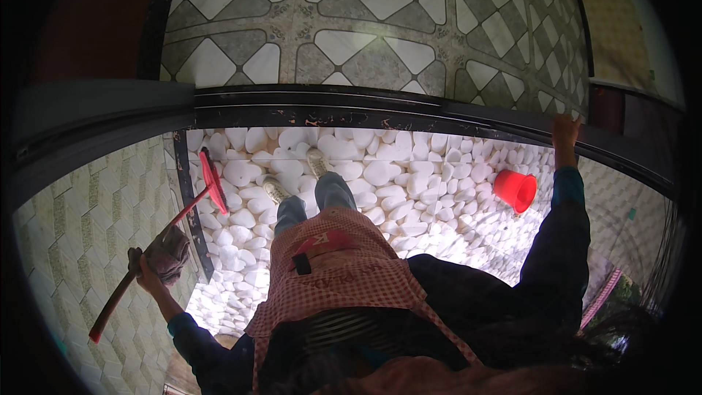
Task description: The person wipes the exterior door frame and threshold with a cloth, repeatedly dipping the cloth into a red bucket of water. They clean the lower metal frame, the threshold, and the upper frame, then briefly open the door to wipe the interior threshold before closing it and continuing to wipe the exterior frame.
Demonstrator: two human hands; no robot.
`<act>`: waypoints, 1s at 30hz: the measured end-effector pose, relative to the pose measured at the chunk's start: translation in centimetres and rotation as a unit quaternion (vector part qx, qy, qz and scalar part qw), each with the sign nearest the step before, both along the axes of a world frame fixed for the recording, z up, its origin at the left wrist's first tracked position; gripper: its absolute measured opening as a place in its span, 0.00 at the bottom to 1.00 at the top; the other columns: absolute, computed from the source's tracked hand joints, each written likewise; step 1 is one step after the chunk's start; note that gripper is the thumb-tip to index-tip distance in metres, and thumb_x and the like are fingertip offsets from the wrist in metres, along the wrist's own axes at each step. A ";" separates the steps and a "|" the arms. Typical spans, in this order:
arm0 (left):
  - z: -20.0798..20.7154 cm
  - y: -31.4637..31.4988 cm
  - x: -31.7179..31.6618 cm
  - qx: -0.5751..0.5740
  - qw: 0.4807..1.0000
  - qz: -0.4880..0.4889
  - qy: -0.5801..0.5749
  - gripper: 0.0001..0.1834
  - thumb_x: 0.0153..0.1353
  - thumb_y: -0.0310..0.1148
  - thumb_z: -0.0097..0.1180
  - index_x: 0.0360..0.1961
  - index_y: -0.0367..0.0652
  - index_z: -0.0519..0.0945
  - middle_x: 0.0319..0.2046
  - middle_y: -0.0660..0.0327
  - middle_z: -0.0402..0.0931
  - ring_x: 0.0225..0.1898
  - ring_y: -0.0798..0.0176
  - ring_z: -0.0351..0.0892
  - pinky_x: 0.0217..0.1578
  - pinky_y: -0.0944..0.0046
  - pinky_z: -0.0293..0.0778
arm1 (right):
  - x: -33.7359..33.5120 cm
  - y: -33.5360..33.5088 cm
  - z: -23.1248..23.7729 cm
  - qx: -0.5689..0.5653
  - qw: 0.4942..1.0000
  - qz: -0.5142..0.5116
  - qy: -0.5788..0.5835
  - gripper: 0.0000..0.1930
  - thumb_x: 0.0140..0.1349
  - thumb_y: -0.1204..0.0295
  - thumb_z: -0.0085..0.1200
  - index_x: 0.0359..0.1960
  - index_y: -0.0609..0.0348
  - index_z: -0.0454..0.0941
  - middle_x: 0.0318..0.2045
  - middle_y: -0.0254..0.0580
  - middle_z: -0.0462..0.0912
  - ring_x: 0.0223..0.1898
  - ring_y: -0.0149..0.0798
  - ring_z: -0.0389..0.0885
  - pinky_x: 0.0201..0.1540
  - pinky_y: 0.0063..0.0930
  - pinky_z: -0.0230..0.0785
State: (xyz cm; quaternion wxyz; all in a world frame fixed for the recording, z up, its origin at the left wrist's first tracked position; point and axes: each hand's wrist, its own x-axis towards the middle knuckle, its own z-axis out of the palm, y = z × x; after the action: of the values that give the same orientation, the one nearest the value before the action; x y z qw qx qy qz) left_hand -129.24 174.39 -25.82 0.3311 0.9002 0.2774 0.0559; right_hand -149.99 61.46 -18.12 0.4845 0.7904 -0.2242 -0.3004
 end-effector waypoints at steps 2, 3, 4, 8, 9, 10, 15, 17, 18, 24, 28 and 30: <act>0.0 -0.3 -0.2 -0.003 1.000 -0.023 -0.003 0.19 0.61 0.35 0.56 0.51 0.35 0.77 0.49 0.52 0.76 0.52 0.56 0.75 0.55 0.60 0.69 | -0.5 -0.5 0.1 -0.006 1.000 -0.011 0.008 0.09 0.61 0.67 0.48 0.40 0.49 0.79 0.40 0.35 0.81 0.47 0.38 0.77 0.61 0.57 0.53; 0.1 -0.4 -0.3 -0.001 0.999 -0.039 -0.002 0.19 0.61 0.35 0.56 0.50 0.35 0.77 0.49 0.52 0.76 0.52 0.56 0.75 0.55 0.60 0.69 | -0.7 -0.8 0.1 -0.014 1.000 0.011 0.003 0.09 0.62 0.67 0.47 0.40 0.49 0.79 0.40 0.35 0.81 0.47 0.38 0.77 0.60 0.57 0.53; 0.1 -0.5 -0.1 0.009 1.000 -0.012 0.017 0.19 0.61 0.36 0.56 0.50 0.35 0.77 0.49 0.53 0.76 0.52 0.56 0.75 0.55 0.60 0.69 | -1.0 -1.0 0.1 -0.013 1.000 0.007 -0.001 0.09 0.62 0.68 0.47 0.40 0.49 0.79 0.40 0.35 0.81 0.47 0.38 0.77 0.60 0.57 0.54; 0.7 -1.3 0.2 0.046 0.999 -0.015 0.023 0.22 0.60 0.41 0.57 0.49 0.35 0.78 0.49 0.53 0.77 0.50 0.57 0.75 0.53 0.60 0.69 | -1.9 -2.5 -0.1 -0.030 0.999 0.010 0.000 0.09 0.63 0.68 0.46 0.41 0.49 0.79 0.39 0.34 0.82 0.46 0.38 0.78 0.58 0.55 0.56; 1.0 -1.7 0.2 0.058 0.998 -0.006 0.026 0.24 0.59 0.43 0.58 0.49 0.34 0.78 0.48 0.52 0.77 0.49 0.57 0.76 0.51 0.60 0.70 | -2.2 -2.9 -0.3 -0.035 0.999 0.002 0.007 0.09 0.63 0.68 0.46 0.41 0.49 0.79 0.39 0.34 0.82 0.46 0.38 0.78 0.58 0.54 0.57; 1.2 -2.2 0.1 0.046 0.998 -0.049 0.000 0.23 0.60 0.42 0.57 0.49 0.34 0.78 0.49 0.52 0.77 0.50 0.57 0.75 0.52 0.61 0.70 | -2.4 -3.4 -0.4 -0.040 0.999 -0.004 0.014 0.09 0.62 0.68 0.46 0.41 0.49 0.79 0.38 0.33 0.82 0.45 0.38 0.78 0.58 0.54 0.57; 2.0 -3.9 0.3 0.041 0.997 -0.071 0.005 0.20 0.62 0.36 0.55 0.51 0.35 0.76 0.50 0.53 0.76 0.53 0.57 0.74 0.56 0.61 0.67 | -3.2 -4.8 -0.6 -0.029 0.999 -0.036 0.006 0.10 0.62 0.66 0.47 0.41 0.49 0.78 0.41 0.34 0.80 0.48 0.38 0.76 0.57 0.52 0.57; 2.1 -4.0 0.9 0.078 0.991 -0.103 0.028 0.20 0.62 0.36 0.54 0.52 0.35 0.76 0.51 0.53 0.76 0.53 0.57 0.74 0.56 0.62 0.67 | -3.2 -4.9 -0.6 -0.046 0.996 -0.061 0.036 0.12 0.63 0.65 0.45 0.45 0.49 0.77 0.45 0.37 0.78 0.51 0.39 0.73 0.57 0.53 0.56; 2.1 -3.9 0.9 0.109 0.987 -0.105 0.049 0.20 0.62 0.36 0.54 0.52 0.34 0.75 0.51 0.53 0.75 0.53 0.58 0.74 0.56 0.62 0.67 | -3.3 -4.6 -0.8 -0.060 0.996 -0.056 0.037 0.14 0.64 0.65 0.44 0.49 0.49 0.74 0.49 0.38 0.75 0.54 0.40 0.71 0.58 0.53 0.55; 1.3 -3.5 1.5 0.067 0.991 -0.114 0.017 0.21 0.64 0.32 0.51 0.56 0.33 0.72 0.53 0.52 0.73 0.54 0.58 0.72 0.56 0.62 0.67 | -3.8 1.2 -5.9 0.021 0.999 0.029 0.033 0.25 0.63 0.65 0.41 0.63 0.49 0.60 0.65 0.40 0.60 0.60 0.45 0.63 0.64 0.54 0.47; 1.2 -2.8 1.2 0.008 0.994 -0.104 -0.018 0.20 0.63 0.31 0.51 0.54 0.32 0.73 0.52 0.53 0.74 0.54 0.59 0.73 0.56 0.62 0.67 | -4.8 7.0 -9.6 0.156 0.987 -0.026 -0.010 0.22 0.61 0.69 0.43 0.58 0.51 0.66 0.61 0.41 0.64 0.62 0.44 0.62 0.65 0.57 0.45; 1.4 -2.2 1.7 -0.013 0.998 -0.056 0.019 0.22 0.62 0.31 0.53 0.56 0.33 0.71 0.53 0.54 0.74 0.54 0.60 0.73 0.57 0.62 0.67 | -5.6 9.9 -10.7 0.180 0.984 0.003 -0.006 0.20 0.59 0.68 0.46 0.55 0.52 0.69 0.59 0.42 0.67 0.62 0.43 0.62 0.65 0.57 0.46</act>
State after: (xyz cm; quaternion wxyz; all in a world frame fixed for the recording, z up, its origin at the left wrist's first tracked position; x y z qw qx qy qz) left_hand -127.54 172.20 -24.45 0.3400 0.9109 0.2331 0.0168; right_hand -155.54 71.39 -28.77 0.3342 0.8668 -0.1672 -0.3301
